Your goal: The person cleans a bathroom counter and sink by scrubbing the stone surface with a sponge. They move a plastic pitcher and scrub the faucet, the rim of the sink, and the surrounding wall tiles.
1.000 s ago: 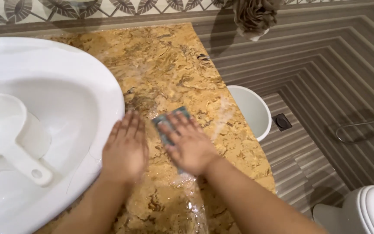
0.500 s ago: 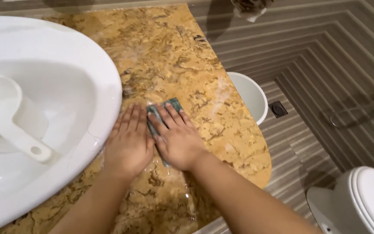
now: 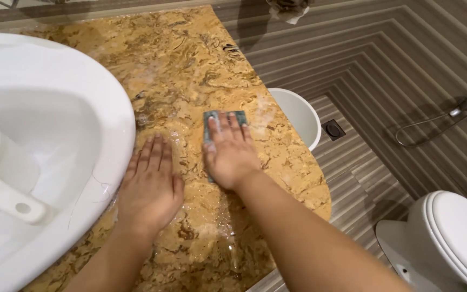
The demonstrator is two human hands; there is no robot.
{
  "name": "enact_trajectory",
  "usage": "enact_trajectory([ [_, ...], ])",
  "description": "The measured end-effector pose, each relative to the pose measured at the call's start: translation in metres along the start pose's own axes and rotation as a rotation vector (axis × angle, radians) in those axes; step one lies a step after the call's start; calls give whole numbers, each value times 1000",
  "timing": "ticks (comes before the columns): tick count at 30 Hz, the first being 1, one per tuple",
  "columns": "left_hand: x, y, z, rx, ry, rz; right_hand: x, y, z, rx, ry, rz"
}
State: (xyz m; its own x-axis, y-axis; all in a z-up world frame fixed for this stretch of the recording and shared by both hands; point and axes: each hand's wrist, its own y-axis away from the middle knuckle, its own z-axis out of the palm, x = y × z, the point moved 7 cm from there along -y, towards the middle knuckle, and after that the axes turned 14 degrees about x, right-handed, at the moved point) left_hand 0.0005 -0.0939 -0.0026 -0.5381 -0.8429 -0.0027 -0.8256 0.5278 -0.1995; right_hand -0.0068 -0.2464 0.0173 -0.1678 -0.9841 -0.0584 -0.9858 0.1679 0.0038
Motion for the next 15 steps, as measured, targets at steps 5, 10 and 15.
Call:
enact_trajectory([
  [5,-2,0,1,11,20,-21,-41,28,5,60,-12,-211],
  [10,-3,0,-1,19,43,-34,-42,70,2,33,-75,-345],
  [15,-2,-3,-3,-5,30,-20,-26,63,-2,66,-89,-304],
])
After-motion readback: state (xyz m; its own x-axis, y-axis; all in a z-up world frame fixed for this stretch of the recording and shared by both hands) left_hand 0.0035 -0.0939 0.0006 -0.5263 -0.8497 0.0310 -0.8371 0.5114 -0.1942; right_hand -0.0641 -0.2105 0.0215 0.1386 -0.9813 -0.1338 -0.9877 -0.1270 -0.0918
